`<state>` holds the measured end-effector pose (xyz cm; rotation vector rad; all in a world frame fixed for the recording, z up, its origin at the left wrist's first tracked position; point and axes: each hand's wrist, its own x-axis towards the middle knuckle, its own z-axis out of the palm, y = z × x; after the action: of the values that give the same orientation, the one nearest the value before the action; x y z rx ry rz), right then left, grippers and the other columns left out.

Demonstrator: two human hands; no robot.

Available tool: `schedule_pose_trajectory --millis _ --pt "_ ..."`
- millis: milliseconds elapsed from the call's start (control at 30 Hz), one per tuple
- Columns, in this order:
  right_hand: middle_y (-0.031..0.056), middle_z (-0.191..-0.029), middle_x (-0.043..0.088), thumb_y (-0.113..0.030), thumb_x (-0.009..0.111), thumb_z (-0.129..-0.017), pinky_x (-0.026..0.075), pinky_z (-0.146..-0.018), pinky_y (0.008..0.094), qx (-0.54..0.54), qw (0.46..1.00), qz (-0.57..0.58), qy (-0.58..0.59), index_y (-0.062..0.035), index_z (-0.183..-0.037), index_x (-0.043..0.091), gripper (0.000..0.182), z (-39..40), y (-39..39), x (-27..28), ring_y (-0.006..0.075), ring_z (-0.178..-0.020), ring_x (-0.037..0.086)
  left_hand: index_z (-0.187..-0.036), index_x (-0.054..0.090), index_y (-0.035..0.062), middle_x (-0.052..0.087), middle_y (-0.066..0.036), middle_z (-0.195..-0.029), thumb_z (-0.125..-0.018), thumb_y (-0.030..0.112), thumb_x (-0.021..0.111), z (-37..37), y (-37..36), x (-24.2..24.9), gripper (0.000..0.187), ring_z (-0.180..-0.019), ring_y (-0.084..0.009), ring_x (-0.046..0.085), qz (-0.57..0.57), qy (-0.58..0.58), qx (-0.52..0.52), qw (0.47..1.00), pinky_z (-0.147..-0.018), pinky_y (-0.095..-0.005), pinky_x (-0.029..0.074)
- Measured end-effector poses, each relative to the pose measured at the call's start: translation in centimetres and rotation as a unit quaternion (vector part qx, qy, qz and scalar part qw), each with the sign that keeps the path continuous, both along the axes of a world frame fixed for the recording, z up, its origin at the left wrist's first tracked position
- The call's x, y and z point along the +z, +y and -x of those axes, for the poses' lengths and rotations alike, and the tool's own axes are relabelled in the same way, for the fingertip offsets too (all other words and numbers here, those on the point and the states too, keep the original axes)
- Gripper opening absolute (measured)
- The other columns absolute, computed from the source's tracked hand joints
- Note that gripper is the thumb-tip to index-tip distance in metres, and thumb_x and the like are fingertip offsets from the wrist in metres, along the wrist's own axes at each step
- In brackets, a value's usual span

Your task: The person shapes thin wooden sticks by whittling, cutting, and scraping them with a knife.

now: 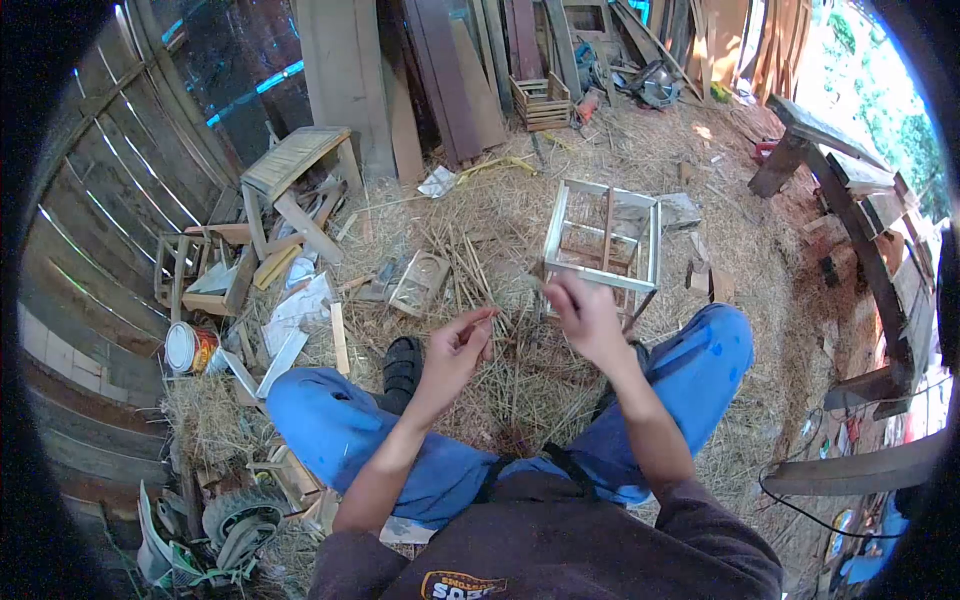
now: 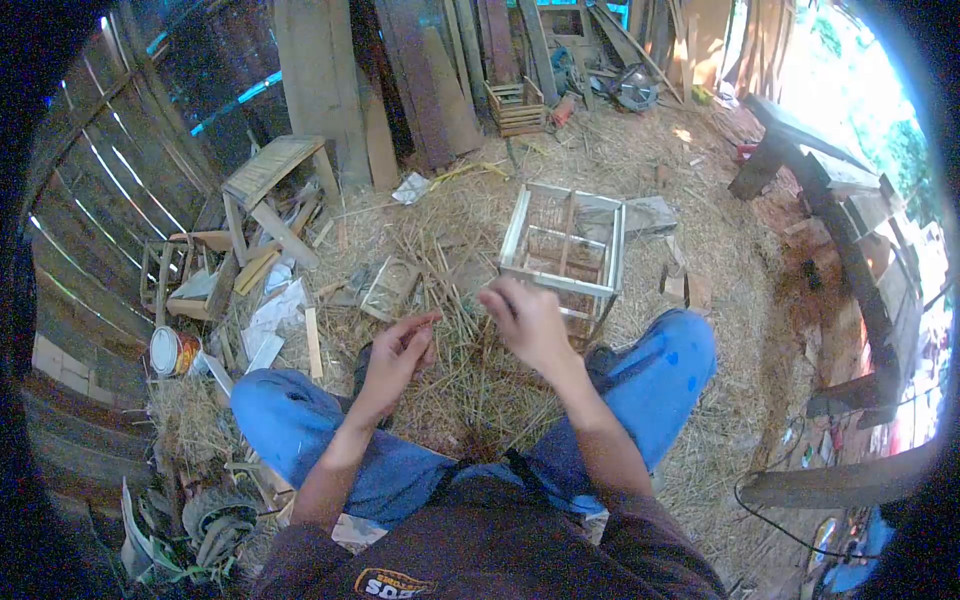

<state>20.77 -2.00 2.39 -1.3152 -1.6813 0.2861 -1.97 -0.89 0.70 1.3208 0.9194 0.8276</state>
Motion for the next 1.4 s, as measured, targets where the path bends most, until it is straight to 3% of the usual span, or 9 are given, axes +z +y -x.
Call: schedule_pose_trajectory --millis 233,333,433,533,733,833,933,1133,1400 --pt "0.0120 -0.070 0.062 -0.035 0.075 -0.085 0.046 -0.054 0.0397 0.075 0.994 -0.011 -0.082 -0.0072 -0.086 0.066 0.029 2.1 0.1 -0.9 0.0319 -0.061 0.063 -0.110 0.067 0.0059 0.060 0.003 -0.074 -0.102 0.017 0.054 -0.2 0.4 -2.0 0.019 -0.058 -0.0010 0.045 -0.053 -0.002 0.029 0.998 -0.049 -0.0191 0.032" --pt "0.0105 -0.067 0.062 -0.034 0.080 -0.080 0.046 -0.053 0.0372 0.103 0.992 -0.023 -0.075 -0.0061 -0.087 0.067 0.031 2.1 0.1 -1.1 0.0279 -0.059 0.062 -0.111 0.067 0.0063 0.059 0.004 -0.075 -0.102 0.017 0.053 -0.1 -0.2 -0.4 0.020 -0.061 -0.0021 0.046 0.049 0.010 0.027 0.998 -0.053 -0.0196 0.034" --pt "0.0103 -0.067 0.062 -0.034 0.082 -0.078 0.045 -0.053 0.0368 0.116 0.989 -0.043 -0.075 -0.0063 -0.086 0.067 0.032 2.2 0.3 -1.7 0.0275 -0.058 0.061 -0.113 0.067 0.0072 0.059 0.004 -0.077 -0.103 0.017 0.052 -0.6 -1.0 0.1 0.020 -0.064 -0.0023 0.047 0.007 0.021 0.046 0.999 -0.055 -0.0202 0.035" --pt "0.0100 -0.066 0.062 -0.035 0.082 -0.077 0.046 -0.053 0.0371 0.117 0.991 -0.038 -0.061 -0.0068 -0.086 0.068 0.033 2.2 0.2 -1.7 0.0277 -0.058 0.062 -0.118 0.065 0.0060 0.061 0.002 -0.083 -0.102 0.015 0.052 -0.4 -0.6 0.2 0.022 -0.071 -0.0046 0.051 0.073 0.003 0.020 0.997 -0.061 -0.0219 0.040" --pt "0.0087 -0.068 0.065 -0.035 0.084 -0.073 0.047 -0.055 0.0370 0.124 0.988 -0.066 -0.062 -0.0075 -0.081 0.072 0.032 1.6 0.3 -0.5 0.0275 -0.061 0.064 -0.125 0.061 0.0029 0.063 -0.002 -0.100 -0.100 0.012 0.053 -0.7 -0.6 -1.5 0.027 -0.088 -0.0093 0.055 -0.095 0.046 0.029 0.994 -0.077 -0.0274 0.045" --pt "0.0072 -0.069 0.067 -0.035 0.085 -0.071 0.048 -0.056 0.0364 0.117 0.988 -0.074 -0.071 -0.0081 -0.080 0.073 0.031 0.7 0.6 -0.6 0.0260 -0.062 0.065 -0.125 0.061 0.0028 0.063 -0.002 -0.102 -0.100 0.012 0.053 -1.0 -0.9 -1.4 0.028 -0.092 -0.0093 0.055 -0.017 0.024 0.023 0.999 -0.081 -0.0274 0.045" --pt "0.0061 -0.070 0.068 -0.035 0.086 -0.069 0.048 -0.056 0.0362 0.116 0.987 -0.079 -0.073 -0.0086 -0.080 0.074 0.031 0.4 0.5 -0.6 0.0250 -0.062 0.065 -0.127 0.060 0.0048 0.060 0.001 -0.094 -0.101 0.014 0.054 -1.1 -0.8 -1.8 0.028 -0.079 -0.0067 0.054 -0.012 -0.013 0.000 1.000 -0.069 -0.0241 0.044" --pt "0.0062 -0.071 0.069 -0.035 0.086 -0.068 0.049 -0.058 0.0351 0.089 0.986 -0.095 -0.105 -0.0085 -0.079 0.073 0.031 -0.3 0.7 -0.3 0.0248 -0.064 0.066 -0.126 0.055 0.0080 0.043 0.007 -0.073 -0.105 0.022 0.049 -1.2 -0.9 -1.4 0.026 -0.054 -0.0004 0.034 0.110 -0.078 -0.019 0.991 -0.046 -0.0195 0.025" --pt "0.0099 -0.072 0.070 -0.034 0.088 -0.070 0.051 -0.060 0.0350 -0.128 0.978 -0.134 -0.093 -0.0036 -0.084 0.074 0.036 -5.1 2.2 0.0 0.0256 -0.063 0.068 -0.109 0.055 0.0074 0.037 0.007 -0.070 -0.106 0.025 0.048 -0.6 -1.8 0.1 0.019 -0.052 -0.0006 0.030 0.135 -0.106 -0.091 0.981 -0.044 -0.0193 0.024"
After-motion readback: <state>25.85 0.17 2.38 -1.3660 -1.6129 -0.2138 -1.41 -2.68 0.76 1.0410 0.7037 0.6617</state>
